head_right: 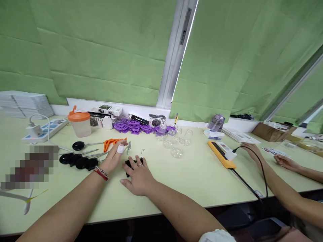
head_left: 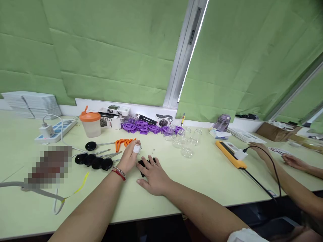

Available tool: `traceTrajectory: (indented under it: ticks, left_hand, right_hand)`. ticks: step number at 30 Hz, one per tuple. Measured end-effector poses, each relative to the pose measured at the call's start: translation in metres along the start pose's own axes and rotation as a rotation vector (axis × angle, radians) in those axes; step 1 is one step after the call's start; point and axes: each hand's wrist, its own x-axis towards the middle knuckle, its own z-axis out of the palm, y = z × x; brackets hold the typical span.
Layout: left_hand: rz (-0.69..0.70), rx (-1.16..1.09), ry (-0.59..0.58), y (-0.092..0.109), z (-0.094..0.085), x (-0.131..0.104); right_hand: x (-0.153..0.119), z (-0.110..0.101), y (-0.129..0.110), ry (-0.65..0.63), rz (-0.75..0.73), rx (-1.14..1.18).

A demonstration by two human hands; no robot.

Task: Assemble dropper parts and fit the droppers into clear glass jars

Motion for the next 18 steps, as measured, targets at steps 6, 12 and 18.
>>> traceTrajectory:
  ticks: [6,12,18]
  left_hand:
    - [0.02,0.012,-0.017,-0.003,0.001,0.001]
    - [0.014,0.014,-0.034,-0.002,0.001,0.001]
    - [0.003,0.008,-0.078,-0.008,0.003,0.001]
  right_hand:
    - [-0.005,0.001,0.006,0.002,-0.016,0.012]
    - [-0.019,-0.001,0.033,-0.018,0.045,-0.013]
    - [-0.019,-0.006,0.074,-0.001,0.161,-0.047]
